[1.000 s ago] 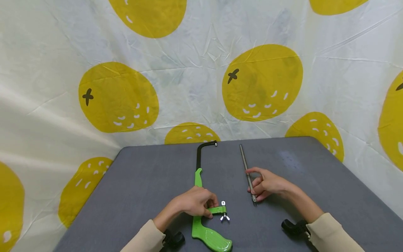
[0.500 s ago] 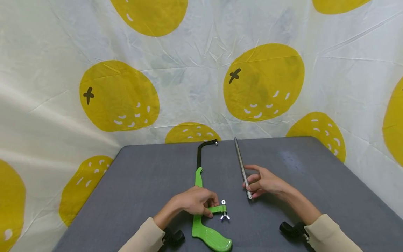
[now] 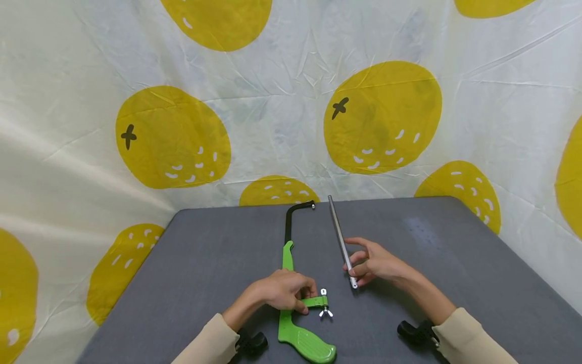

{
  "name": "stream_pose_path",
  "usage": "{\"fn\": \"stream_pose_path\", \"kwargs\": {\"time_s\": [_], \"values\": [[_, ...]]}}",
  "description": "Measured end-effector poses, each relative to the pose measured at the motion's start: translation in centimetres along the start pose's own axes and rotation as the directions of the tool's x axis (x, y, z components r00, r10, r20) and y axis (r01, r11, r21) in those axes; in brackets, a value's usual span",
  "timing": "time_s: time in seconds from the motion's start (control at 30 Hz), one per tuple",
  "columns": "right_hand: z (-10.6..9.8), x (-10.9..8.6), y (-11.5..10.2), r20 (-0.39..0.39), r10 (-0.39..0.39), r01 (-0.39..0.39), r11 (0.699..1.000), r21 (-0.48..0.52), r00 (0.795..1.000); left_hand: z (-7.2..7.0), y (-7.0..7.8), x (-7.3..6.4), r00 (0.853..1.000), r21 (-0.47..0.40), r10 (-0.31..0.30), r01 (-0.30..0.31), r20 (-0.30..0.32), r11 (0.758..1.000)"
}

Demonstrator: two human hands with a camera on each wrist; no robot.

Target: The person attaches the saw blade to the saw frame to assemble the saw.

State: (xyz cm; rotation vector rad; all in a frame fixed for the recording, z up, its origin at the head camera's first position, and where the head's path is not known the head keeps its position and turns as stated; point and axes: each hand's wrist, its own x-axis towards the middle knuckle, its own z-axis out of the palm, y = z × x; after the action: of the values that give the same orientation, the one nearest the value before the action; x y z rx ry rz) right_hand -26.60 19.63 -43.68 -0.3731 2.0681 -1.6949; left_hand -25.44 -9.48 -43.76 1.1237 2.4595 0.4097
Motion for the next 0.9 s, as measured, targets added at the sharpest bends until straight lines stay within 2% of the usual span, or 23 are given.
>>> {"fn": "stream_pose_path", "kwargs": {"time_s": [0.33,0.9], "values": [[1.2,1.5,-0.3,0.015,0.018,-0.018,1.000,-0.003,1.000,0.2,-0.1,0.1,1.000,0.019,-0.013,0.013,0.012,1.000],[2.0,2.8,0.8,0.061,0.019,-0.019,1.000,0.000,0.998,0.3,0.0,0.1,1.000,0.013,-0.025,0.025,0.017,1.000]]}}
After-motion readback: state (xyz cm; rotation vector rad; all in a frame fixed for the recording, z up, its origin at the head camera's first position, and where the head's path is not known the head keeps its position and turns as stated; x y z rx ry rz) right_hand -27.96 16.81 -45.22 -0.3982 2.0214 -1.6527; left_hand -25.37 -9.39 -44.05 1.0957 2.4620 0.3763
